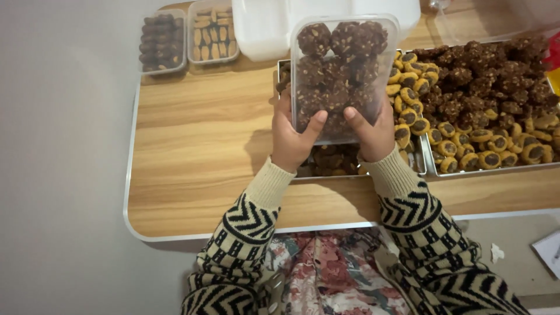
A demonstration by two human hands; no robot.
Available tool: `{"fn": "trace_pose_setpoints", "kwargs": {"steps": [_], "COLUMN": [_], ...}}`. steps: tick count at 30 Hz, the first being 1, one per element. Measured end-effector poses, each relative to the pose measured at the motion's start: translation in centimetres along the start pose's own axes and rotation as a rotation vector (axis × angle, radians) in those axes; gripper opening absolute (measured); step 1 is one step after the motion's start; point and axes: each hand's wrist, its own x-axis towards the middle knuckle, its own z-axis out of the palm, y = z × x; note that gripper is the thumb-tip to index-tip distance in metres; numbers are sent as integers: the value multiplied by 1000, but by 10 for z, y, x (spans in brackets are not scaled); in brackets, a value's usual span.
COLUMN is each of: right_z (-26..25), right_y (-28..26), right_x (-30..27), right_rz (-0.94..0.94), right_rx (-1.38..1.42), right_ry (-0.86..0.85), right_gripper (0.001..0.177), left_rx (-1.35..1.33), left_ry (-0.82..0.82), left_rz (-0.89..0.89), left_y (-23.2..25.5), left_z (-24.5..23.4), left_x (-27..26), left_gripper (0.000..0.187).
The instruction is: Arranging and packing various types of cookies from large metal trays into smaller plastic containers.
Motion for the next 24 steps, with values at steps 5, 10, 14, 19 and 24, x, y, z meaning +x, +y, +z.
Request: {"fn": "trace_pose_setpoints", "kwargs": {"steps": [5, 10, 14, 19, 24], "right_z": [2, 5, 9, 3, 0], "right_y": [7, -3, -6, -5, -1], "right_x": [1, 2, 1, 1, -1], "right_rz": [-51, -50, -47, -37, -18], "right_rx": [65, -14, -31, -48, -72], "right_ry": [5, -5, 8, -5, -8], "right_gripper": [60, 57, 55, 54, 51], "left_rx": [3, -27, -51, -43, -18], "left_ry": [6, -1, -9, -2, -14], "left_rz": [1, -8, -18, -14, -16], "left_y": [-2, 6, 8, 3, 4], "left_z": [-3, -5, -7, -4, -4], "left_x": [-2, 0, -1, -4, -4], "left_gripper": [52, 48, 47, 48, 45]}}
